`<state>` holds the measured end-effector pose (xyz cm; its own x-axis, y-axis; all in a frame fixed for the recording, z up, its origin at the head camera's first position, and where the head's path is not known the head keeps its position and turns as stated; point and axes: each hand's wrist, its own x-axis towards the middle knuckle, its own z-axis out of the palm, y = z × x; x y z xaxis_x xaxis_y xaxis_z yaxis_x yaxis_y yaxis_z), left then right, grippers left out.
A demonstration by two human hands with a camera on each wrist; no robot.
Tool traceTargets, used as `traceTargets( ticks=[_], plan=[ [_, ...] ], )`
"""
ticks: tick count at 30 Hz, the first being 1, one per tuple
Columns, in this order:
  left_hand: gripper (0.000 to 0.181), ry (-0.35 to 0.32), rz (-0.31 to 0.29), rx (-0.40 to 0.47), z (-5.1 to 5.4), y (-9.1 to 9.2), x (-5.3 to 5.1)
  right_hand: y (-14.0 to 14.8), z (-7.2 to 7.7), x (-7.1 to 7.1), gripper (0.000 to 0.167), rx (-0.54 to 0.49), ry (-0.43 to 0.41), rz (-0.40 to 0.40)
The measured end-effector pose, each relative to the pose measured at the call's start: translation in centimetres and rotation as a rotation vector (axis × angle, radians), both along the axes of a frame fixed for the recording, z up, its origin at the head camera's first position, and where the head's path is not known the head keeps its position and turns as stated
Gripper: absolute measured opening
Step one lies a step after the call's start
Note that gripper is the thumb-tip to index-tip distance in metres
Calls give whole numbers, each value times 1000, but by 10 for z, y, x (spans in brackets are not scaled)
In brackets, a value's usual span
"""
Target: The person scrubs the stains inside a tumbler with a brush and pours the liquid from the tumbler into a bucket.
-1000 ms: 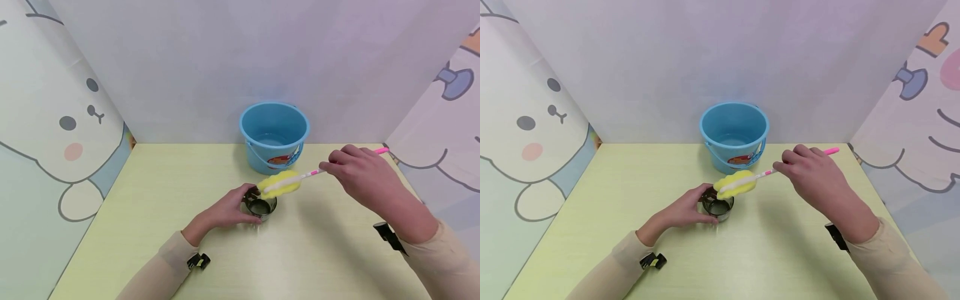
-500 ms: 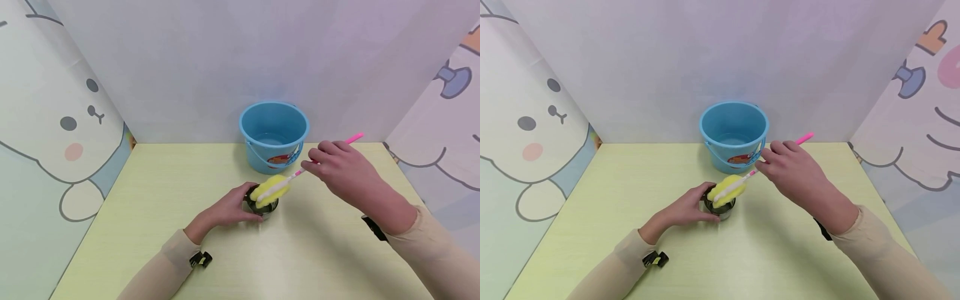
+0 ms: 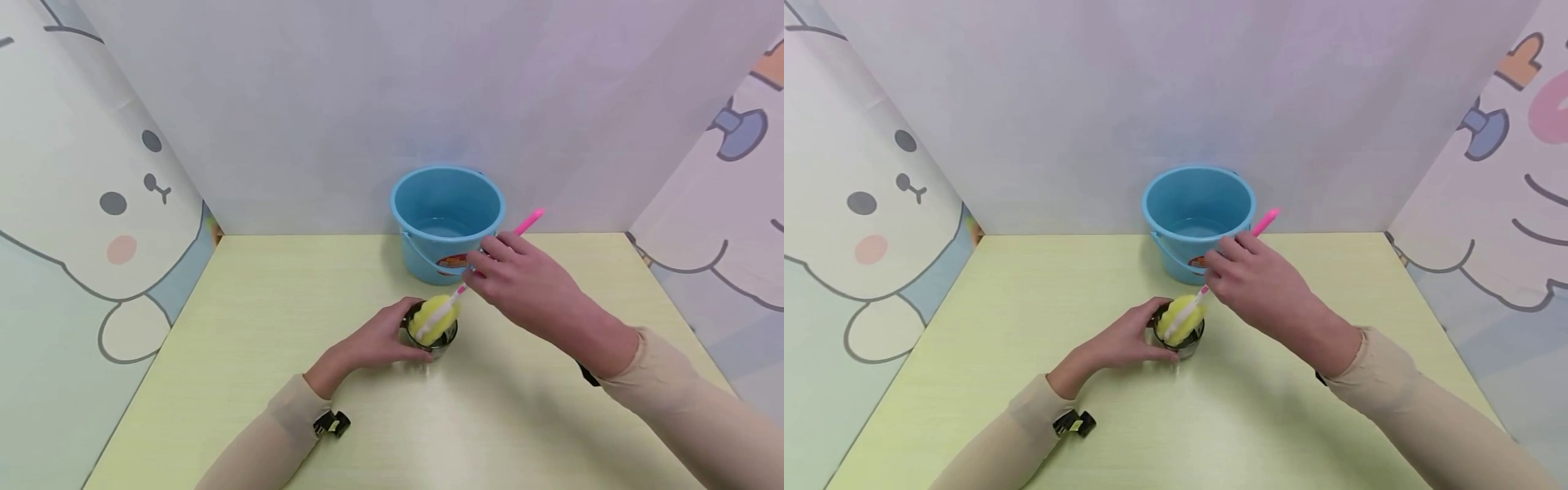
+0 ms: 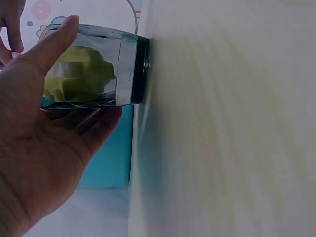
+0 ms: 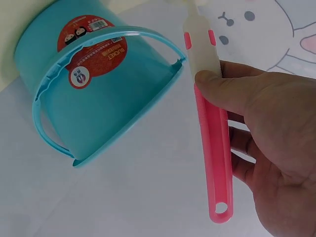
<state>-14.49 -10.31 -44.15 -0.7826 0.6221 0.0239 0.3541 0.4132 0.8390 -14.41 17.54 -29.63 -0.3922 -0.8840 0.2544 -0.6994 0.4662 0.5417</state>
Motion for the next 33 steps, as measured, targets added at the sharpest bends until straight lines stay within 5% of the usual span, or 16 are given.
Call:
traceTargets(
  ticks=[17, 33],
  plan=[
    [90, 2, -3, 15, 0, 1, -1, -19, -19, -4, 56, 130, 61, 36],
    [87, 24, -19, 20, -2, 0, 0, -21, -15, -8, 40, 135, 22, 105]
  ],
)
